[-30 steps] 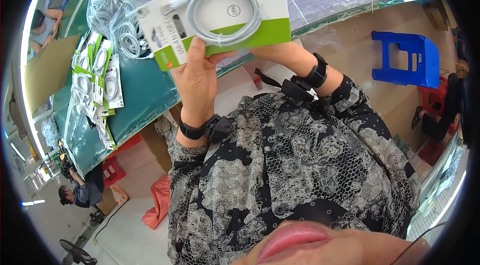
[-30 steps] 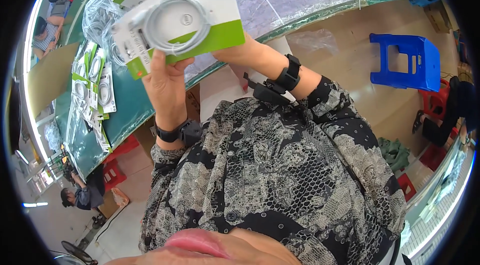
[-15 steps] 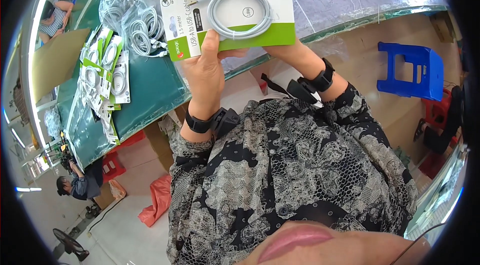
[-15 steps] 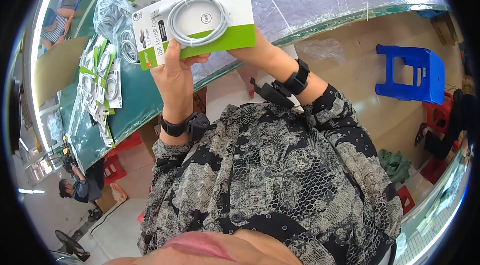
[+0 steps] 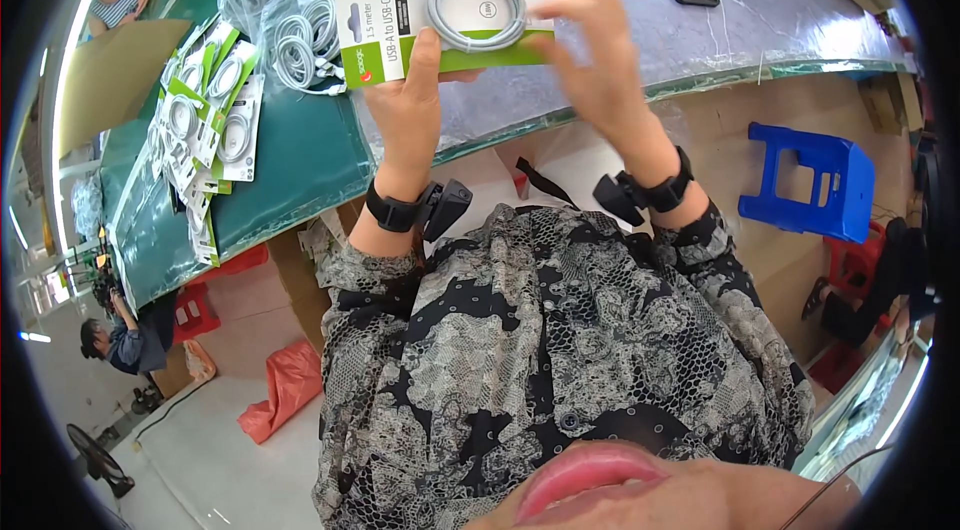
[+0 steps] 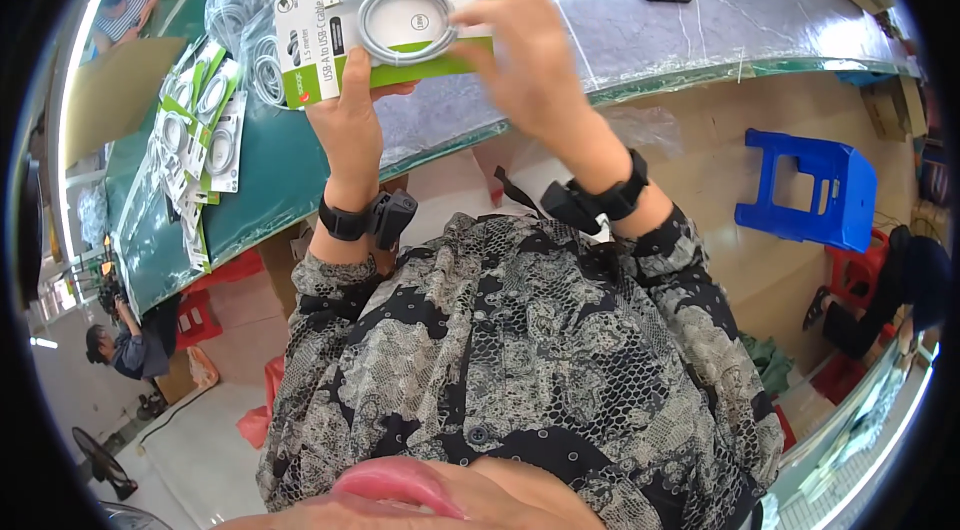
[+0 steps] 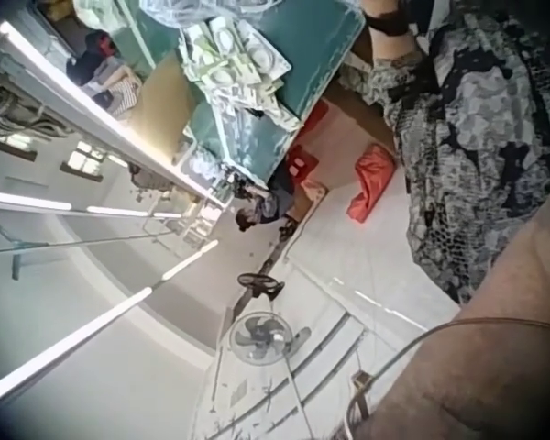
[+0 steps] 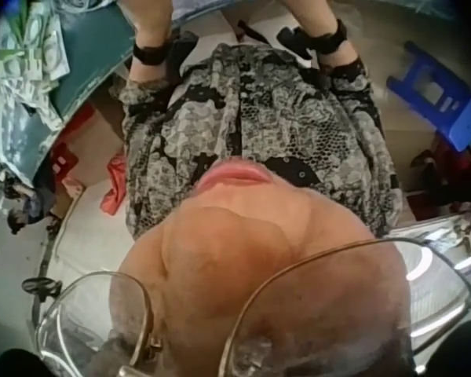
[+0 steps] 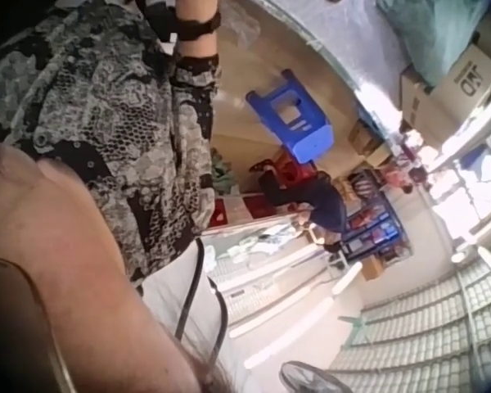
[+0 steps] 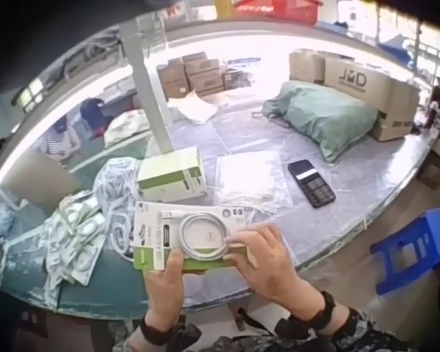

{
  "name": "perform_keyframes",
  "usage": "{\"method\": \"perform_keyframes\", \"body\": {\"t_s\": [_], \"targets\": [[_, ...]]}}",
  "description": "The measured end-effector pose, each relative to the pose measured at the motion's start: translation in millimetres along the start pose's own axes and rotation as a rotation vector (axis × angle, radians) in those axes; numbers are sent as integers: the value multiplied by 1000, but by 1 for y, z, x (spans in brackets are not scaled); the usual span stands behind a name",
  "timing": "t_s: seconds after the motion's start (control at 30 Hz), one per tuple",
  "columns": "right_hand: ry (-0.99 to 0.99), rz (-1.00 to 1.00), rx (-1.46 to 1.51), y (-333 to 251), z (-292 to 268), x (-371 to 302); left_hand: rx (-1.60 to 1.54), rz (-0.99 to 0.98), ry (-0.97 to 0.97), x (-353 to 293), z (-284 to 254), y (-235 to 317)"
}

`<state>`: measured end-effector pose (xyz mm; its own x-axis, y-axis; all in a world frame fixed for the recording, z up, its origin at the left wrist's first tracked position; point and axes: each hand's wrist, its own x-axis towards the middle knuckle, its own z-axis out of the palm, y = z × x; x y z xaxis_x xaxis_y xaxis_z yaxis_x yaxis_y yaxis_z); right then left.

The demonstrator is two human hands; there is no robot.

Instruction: The person picks up a coiled cable and a cardboard backing, then threads a plastic tie through the backing and around the cable. They pull the tie tight and set the packaged cable aside.

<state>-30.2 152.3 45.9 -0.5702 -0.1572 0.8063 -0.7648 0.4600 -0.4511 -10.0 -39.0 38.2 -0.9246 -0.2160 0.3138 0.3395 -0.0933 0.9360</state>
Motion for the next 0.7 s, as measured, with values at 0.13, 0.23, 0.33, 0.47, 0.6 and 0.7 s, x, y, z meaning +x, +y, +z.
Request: {"method": "perform_keyframes", "body": {"t_s": [0.13, 0.23, 0.33, 0.47, 0.6, 0.7], "targets": [[-134, 0, -141, -27, 14, 9, 12, 16, 55, -4, 6, 6], [-161, 7, 3, -21, 17, 5, 12, 17, 75, -5, 5, 5], [-227, 21, 94, -12, 23, 0, 59, 43, 67, -5, 4, 6], [-298, 69, 220, -18, 21, -1, -71, -146, 69, -12, 7, 15], [-312, 69, 96, -17, 23, -7, -104, -168, 3, -4, 3, 7], [-277, 82, 14, -22, 28, -8, 48, -47, -48, -4, 2, 8]]}}
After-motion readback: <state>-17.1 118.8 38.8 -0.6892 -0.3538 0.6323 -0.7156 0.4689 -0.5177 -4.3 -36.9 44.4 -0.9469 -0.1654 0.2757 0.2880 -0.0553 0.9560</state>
